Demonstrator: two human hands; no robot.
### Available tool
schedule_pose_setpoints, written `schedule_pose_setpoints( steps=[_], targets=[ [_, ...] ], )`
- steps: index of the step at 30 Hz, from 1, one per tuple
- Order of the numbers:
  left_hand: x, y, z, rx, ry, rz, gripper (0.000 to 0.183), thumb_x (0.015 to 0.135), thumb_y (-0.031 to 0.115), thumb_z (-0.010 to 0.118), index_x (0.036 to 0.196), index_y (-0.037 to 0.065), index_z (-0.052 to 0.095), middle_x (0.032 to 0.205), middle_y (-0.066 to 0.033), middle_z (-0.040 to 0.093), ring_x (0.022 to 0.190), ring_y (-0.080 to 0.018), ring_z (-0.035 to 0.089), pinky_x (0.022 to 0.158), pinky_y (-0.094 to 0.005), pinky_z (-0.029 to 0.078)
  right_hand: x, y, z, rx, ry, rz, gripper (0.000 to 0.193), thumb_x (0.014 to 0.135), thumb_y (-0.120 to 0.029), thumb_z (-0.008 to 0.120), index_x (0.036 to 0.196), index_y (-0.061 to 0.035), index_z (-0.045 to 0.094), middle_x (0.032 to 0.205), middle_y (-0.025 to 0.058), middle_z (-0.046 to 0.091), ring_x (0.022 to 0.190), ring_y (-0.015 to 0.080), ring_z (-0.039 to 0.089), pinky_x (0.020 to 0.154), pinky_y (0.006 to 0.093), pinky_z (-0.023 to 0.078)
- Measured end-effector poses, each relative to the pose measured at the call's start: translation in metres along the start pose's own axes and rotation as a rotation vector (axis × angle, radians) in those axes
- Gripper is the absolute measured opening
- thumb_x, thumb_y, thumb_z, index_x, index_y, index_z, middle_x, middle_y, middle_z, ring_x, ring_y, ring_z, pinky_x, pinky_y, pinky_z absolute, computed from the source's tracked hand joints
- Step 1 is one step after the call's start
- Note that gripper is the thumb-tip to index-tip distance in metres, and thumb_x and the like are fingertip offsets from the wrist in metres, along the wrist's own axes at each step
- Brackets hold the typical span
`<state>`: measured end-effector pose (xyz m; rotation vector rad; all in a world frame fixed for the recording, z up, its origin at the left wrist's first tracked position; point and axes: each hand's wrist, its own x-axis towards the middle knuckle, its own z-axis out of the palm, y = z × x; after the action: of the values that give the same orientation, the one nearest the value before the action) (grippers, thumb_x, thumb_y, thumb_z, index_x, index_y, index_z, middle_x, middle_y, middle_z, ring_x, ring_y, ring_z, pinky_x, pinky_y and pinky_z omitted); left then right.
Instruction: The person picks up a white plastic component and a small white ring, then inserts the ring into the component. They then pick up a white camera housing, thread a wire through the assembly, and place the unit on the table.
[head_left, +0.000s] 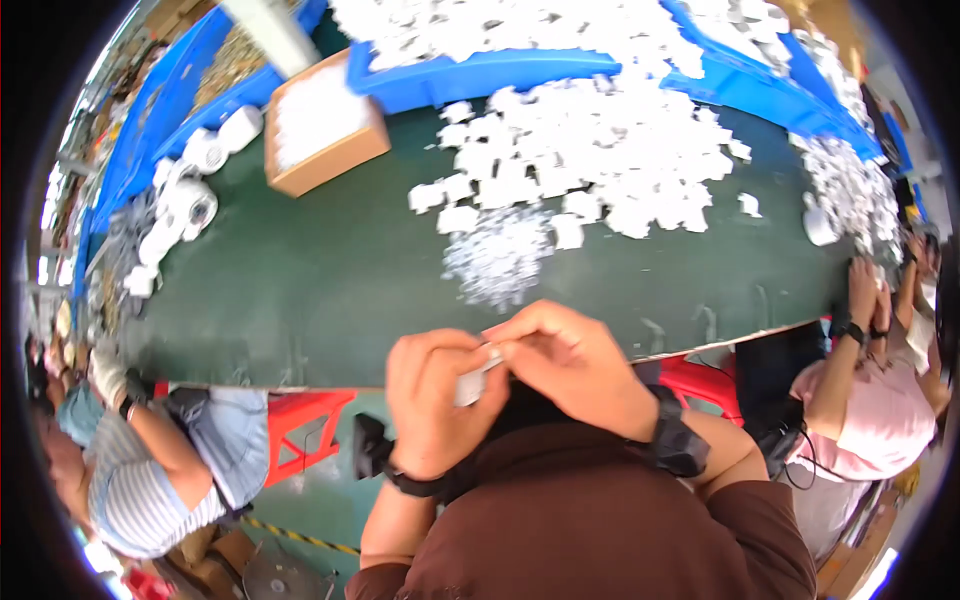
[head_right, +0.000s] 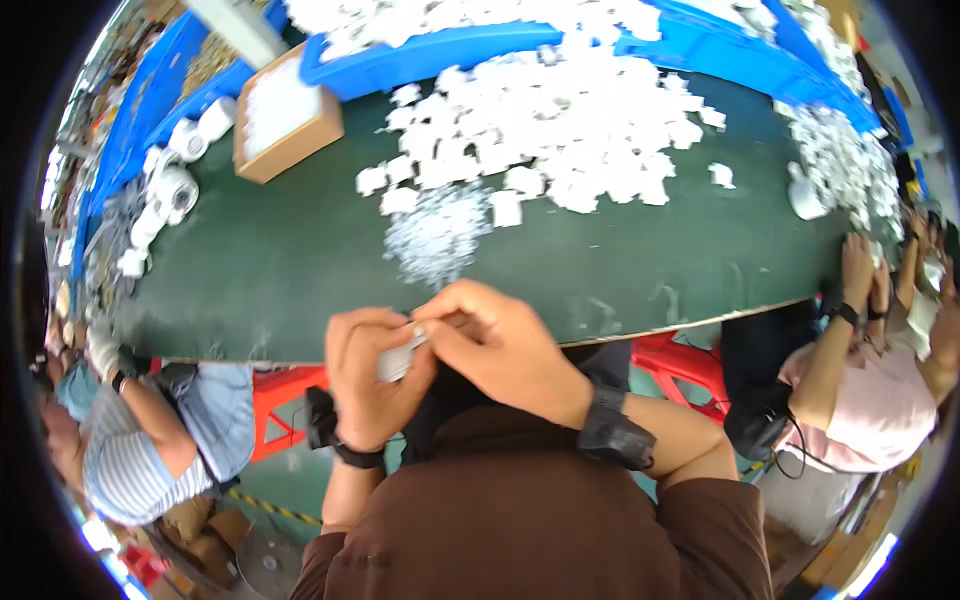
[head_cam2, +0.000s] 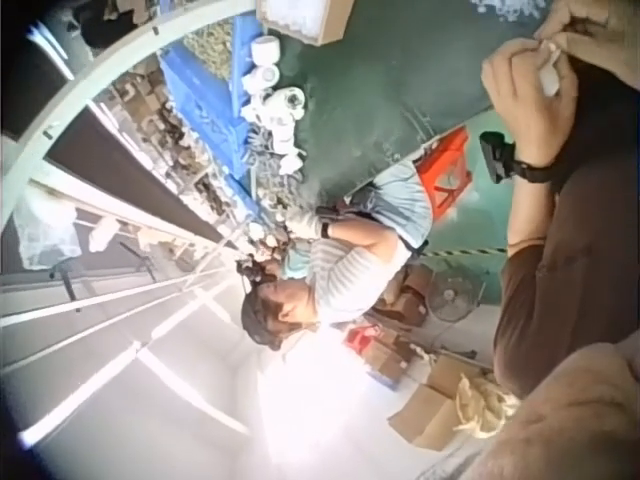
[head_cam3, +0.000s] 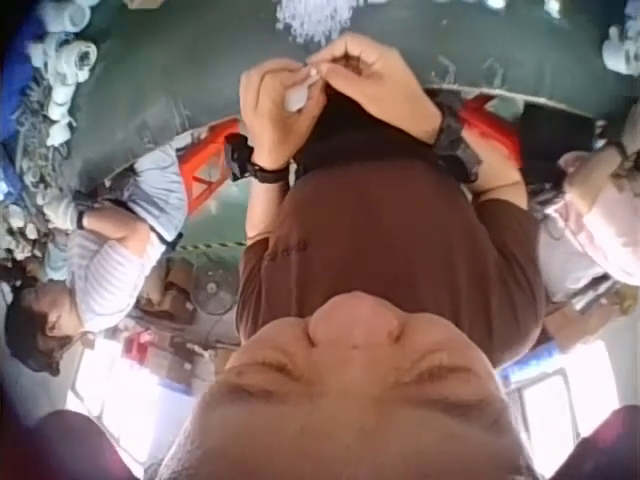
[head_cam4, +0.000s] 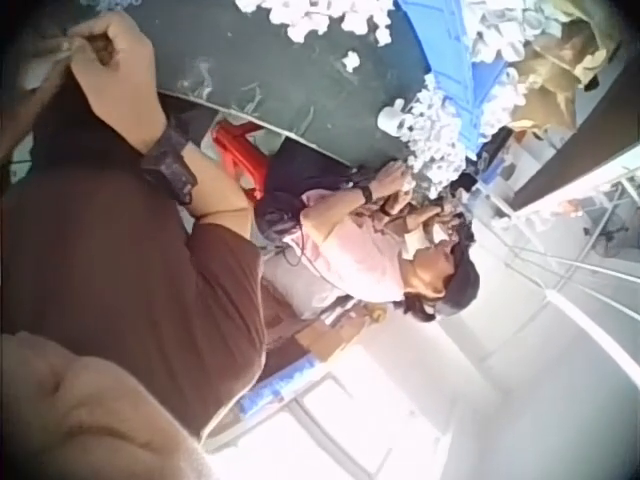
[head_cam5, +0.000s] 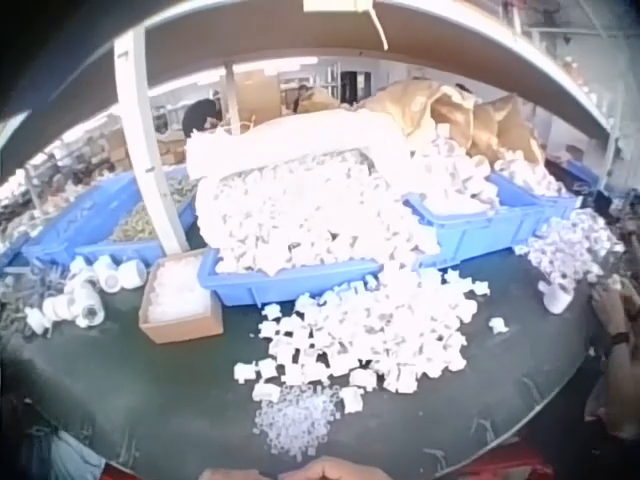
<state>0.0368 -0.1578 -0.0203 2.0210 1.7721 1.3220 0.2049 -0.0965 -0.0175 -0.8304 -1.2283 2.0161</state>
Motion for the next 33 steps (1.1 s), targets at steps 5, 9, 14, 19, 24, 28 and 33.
schedule_pose_setpoints(
  steps=[5,9,14,19,24,28,33],
  targets=[
    [0.000,-0.020,-0.031,0.306,-0.044,-0.097,0.027,0.074,0.004,0.079,0.098,0.008,0.066,0.112,-0.0108,0.067,0.108,-0.0331,0.060,0.097,-0.0462,0.042,-0.008,-0.015,-0.018,-0.359,0.023,-0.143,0.012,0.099,-0.002,0.064,0.110,-0.0012,0.070,0.111,0.0068,0.071,0.105,0.0126,0.064,0.091,0.0292,0.051],
    [-0.002,-0.056,-0.047,0.568,0.242,-0.240,0.067,0.089,0.019,0.074,0.149,0.008,0.047,0.159,-0.0193,0.035,0.144,-0.0382,0.032,0.116,-0.0530,0.027,-0.009,-0.052,-0.097,-1.194,0.597,-0.733,0.018,0.088,-0.002,0.072,0.105,-0.0037,0.068,0.110,0.0117,0.069,0.106,0.0303,0.064,0.093,0.0400,0.050],
    [-0.009,-0.039,-0.031,0.560,0.217,-0.217,0.066,0.093,0.016,0.069,0.152,0.004,0.042,0.161,-0.0215,0.029,0.145,-0.0395,0.030,0.116,-0.0520,0.028,-0.037,-0.112,-0.281,-1.709,1.415,-0.605,0.047,0.089,-0.032,0.075,0.130,-0.0138,0.062,0.126,0.0133,0.061,0.117,0.0344,0.056,0.104,0.0492,0.040],
    [-0.006,-0.015,-0.004,0.336,0.149,-0.286,0.054,0.091,0.009,0.068,0.141,0.002,0.051,0.157,-0.0214,0.034,0.140,-0.0384,0.034,0.113,-0.0479,0.032,-0.083,-0.115,-0.403,-1.473,1.389,-0.083,0.071,0.085,-0.053,0.073,0.145,-0.0204,0.053,0.145,0.0194,0.050,0.127,0.0476,0.052,0.105,0.0531,0.045],
    [-0.011,-0.004,-0.006,0.326,0.076,-0.302,0.039,0.091,0.005,0.067,0.129,0.002,0.059,0.145,-0.0186,0.048,0.132,-0.0343,0.042,0.106,-0.0435,0.038,-0.063,-0.084,-0.271,-1.612,1.108,-0.267,0.062,0.085,-0.019,0.077,0.141,-0.0112,0.052,0.126,0.0225,0.056,0.115,0.0418,0.057,0.101,0.0463,0.047],
    [-0.011,0.009,-0.007,0.029,-0.007,-0.253,0.024,0.089,0.000,0.066,0.113,0.002,0.068,0.124,-0.0161,0.062,0.114,-0.0311,0.057,0.097,-0.0383,0.046,-0.063,-0.094,-0.167,-1.139,0.920,-0.296,0.061,0.086,-0.011,0.077,0.140,-0.0066,0.049,0.120,0.0155,0.057,0.113,0.0297,0.059,0.101,0.0391,0.046],
    [0.003,0.028,0.007,-0.353,-0.268,-0.181,0.038,0.091,0.004,0.065,0.129,0.001,0.061,0.133,-0.0194,0.058,0.123,-0.0343,0.055,0.105,-0.0399,0.043,-0.054,-0.069,-0.090,-0.966,0.282,-0.568,0.065,0.081,-0.003,0.081,0.138,-0.0065,0.051,0.138,0.0136,0.051,0.122,0.0247,0.057,0.104,0.0348,0.045]
  ],
)
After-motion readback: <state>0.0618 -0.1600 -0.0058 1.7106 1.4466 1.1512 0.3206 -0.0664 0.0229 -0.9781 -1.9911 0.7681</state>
